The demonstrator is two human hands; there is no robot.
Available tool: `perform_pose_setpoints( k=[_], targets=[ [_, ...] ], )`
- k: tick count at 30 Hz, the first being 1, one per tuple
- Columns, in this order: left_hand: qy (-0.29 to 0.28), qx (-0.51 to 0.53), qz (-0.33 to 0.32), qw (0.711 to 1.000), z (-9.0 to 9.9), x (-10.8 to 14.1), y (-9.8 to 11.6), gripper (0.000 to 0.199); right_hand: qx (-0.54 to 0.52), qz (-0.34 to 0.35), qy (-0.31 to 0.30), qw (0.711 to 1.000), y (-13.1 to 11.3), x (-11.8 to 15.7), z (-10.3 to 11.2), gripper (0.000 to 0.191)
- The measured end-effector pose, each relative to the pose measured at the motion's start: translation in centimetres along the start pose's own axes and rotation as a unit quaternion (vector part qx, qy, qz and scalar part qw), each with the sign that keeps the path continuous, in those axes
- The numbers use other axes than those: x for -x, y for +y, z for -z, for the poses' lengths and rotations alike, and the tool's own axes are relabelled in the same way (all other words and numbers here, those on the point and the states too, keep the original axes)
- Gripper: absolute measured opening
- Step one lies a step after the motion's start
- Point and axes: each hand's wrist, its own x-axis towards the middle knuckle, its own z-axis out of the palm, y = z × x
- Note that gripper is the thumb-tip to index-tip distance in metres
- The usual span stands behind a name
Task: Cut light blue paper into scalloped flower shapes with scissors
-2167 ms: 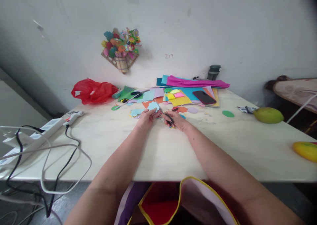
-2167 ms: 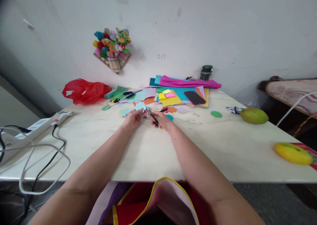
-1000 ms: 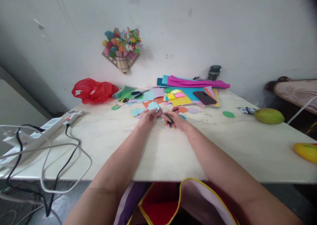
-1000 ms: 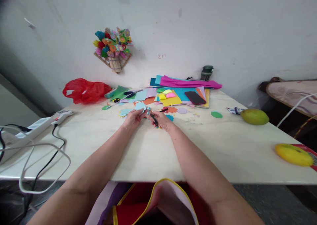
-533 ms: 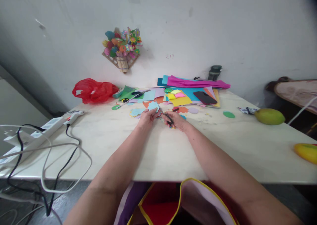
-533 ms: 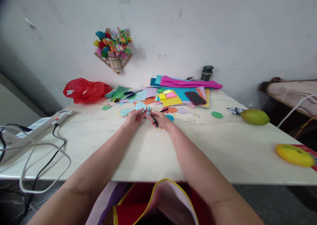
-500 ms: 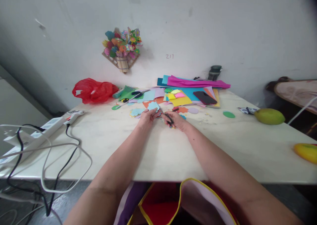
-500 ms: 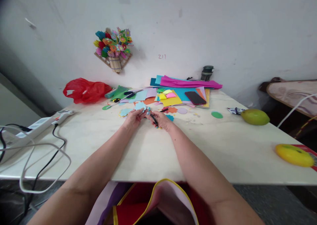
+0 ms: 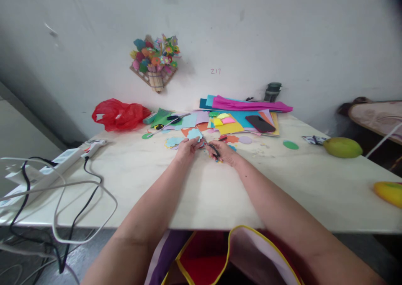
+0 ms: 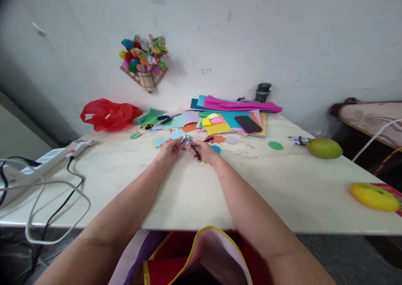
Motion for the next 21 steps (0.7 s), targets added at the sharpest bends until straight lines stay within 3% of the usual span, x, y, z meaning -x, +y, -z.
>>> perform_pose_setpoints(
  k=[21],
  targets=[
    [0.01,0.0,0.008,1.0,-0.1,0.16,0.3,0.015,-0.009,0.01,-0.02,1.0,0.87,-0.6,0.43,0.019]
  ],
)
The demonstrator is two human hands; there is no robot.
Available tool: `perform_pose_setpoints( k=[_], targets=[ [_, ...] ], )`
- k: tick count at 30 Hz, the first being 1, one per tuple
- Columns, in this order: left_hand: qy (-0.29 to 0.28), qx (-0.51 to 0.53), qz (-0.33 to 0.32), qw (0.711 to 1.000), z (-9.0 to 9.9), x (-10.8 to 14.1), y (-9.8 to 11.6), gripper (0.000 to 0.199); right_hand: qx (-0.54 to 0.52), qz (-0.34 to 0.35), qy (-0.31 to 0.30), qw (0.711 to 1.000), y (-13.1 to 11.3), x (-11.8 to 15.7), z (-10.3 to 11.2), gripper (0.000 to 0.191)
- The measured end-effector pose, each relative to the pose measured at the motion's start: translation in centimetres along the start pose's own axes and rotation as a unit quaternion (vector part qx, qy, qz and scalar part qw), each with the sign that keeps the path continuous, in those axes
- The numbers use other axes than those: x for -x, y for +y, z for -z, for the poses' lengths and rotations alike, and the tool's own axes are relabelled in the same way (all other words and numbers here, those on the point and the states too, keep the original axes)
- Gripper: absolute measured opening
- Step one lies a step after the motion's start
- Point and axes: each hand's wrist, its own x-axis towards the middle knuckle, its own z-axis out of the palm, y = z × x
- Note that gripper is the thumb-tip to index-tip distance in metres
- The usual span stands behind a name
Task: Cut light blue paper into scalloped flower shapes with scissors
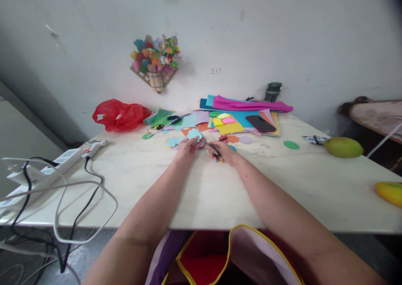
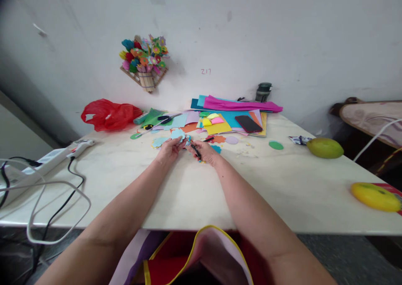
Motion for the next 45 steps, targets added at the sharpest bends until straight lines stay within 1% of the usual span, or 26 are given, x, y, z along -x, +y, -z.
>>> perform_pose_setpoints(
  k=[4,7,13,19,28,32,36,41,45],
  targets=[
    [-0.006,-0.008,-0.005,1.0,0.1,-0.1,-0.1,0.012,-0.002,-0.005,0.005,1.0,-0.2,0.1,-0.1,0.022],
    [-0.007,-0.011,-0.012,1.0,0.1,-0.1,-0.1,0.01,-0.001,-0.003,0.01,1.0,-0.2,0.0,-0.2,0.021],
    [0.002,-0.004,-0.002,1.0,-0.1,0.1,0.0,0.015,-0.001,-0.002,0.014,1.0,-0.1,0.0,-0.2,0.022],
    [-0.001,-0.006,-0.006,1.0,0.3,-0.3,-0.2,0.016,0.002,0.001,0.013,1.0,-0.5,0.2,-0.3,0.024],
    [-0.005,-0.015,-0.003,1.0,0.2,-0.2,0.0,0.009,0.014,0.001,0.016,1.0,-0.5,0.2,-0.5,0.031],
    [0.001,-0.015,0.001,1.0,0.2,-0.2,0.1,0.008,0.017,0.001,0.014,1.0,-0.5,0.2,-0.5,0.028],
    [0.001,-0.009,0.002,1.0,0.1,-0.2,0.2,0.007,0.022,-0.002,0.014,1.0,-0.2,0.0,-0.4,0.024],
    [0.01,-0.003,0.002,1.0,0.0,-0.2,0.3,0.008,0.027,0.006,0.0,1.0,0.6,-0.5,0.0,0.025],
    [0.013,0.002,-0.001,1.0,0.2,-0.3,0.3,0.009,0.035,0.007,-0.005,0.999,0.7,-0.5,0.2,0.026]
  ],
)
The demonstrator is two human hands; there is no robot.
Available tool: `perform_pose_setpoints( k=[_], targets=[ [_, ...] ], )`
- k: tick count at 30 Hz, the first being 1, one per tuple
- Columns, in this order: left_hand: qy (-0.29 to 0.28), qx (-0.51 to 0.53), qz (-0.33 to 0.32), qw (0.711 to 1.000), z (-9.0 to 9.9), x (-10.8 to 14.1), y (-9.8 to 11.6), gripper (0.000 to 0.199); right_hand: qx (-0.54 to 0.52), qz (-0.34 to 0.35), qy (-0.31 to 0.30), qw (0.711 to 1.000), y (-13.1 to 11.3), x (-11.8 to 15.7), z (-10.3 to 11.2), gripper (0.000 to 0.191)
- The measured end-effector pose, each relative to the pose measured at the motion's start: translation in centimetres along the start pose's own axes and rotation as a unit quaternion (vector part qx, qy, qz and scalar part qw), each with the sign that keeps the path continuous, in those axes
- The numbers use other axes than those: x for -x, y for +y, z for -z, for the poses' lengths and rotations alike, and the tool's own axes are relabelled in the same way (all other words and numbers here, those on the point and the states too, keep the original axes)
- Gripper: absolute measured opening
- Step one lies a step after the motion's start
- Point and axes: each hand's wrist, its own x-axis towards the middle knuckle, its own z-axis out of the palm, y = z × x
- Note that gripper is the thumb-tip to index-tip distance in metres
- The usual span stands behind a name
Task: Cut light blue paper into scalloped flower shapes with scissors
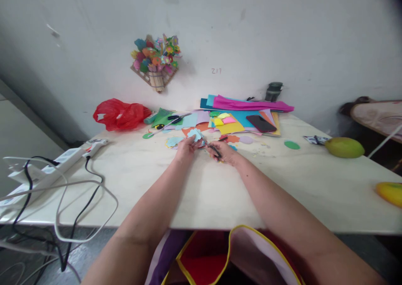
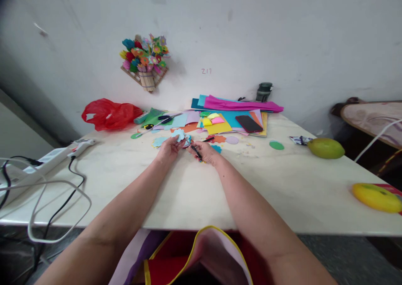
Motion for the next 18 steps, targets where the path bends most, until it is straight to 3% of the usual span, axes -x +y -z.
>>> perform_pose_setpoints(
  k=[18],
  targets=[
    [-0.037,-0.047,-0.006,0.998,0.42,0.02,-0.17,0.016,-0.014,-0.003,0.003,1.0,0.33,-0.02,0.2,0.024]
  ],
)
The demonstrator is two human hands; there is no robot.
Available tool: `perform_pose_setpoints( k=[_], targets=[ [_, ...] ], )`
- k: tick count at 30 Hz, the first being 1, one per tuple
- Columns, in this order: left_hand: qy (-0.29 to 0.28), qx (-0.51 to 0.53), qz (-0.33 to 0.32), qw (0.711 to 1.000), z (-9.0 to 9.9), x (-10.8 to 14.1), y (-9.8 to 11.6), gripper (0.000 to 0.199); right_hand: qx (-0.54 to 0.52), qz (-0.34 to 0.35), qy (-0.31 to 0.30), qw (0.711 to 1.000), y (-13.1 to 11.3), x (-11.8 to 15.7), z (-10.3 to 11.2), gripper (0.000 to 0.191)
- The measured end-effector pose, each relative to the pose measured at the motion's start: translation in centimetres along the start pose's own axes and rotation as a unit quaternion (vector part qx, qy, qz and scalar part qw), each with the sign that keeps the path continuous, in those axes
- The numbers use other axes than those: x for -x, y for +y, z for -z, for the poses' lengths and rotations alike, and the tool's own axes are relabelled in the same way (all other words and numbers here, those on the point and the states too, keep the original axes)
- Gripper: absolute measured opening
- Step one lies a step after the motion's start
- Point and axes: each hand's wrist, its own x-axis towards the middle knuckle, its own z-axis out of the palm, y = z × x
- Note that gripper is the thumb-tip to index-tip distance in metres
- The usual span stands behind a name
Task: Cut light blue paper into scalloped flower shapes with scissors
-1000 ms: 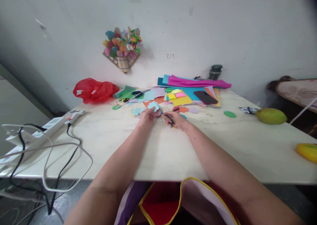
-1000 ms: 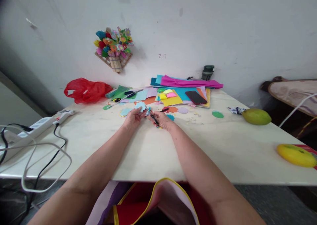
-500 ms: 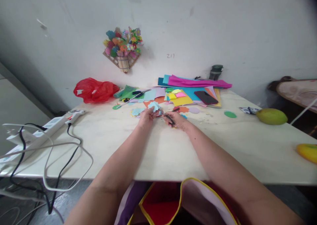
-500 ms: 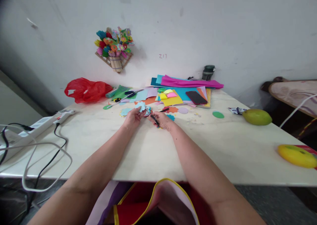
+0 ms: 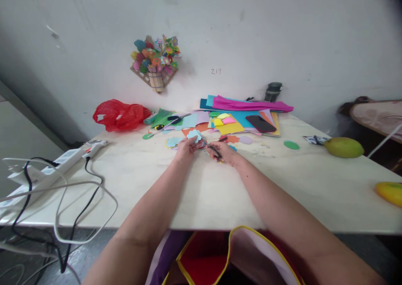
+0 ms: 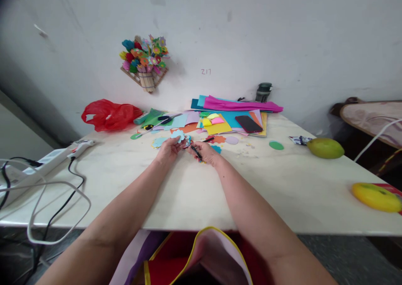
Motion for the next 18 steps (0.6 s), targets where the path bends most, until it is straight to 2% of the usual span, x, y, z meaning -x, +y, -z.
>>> perform_pose_setpoints(
  k=[10,18],
  targets=[
    [-0.036,-0.03,0.022,0.999,-0.3,0.4,0.4,0.017,-0.019,0.006,0.014,1.0,-0.7,0.3,-0.1,0.024],
    [-0.003,-0.04,-0.015,0.999,0.2,0.0,1.0,0.019,0.024,0.004,-0.005,1.0,-0.5,0.4,0.2,0.029]
  ],
)
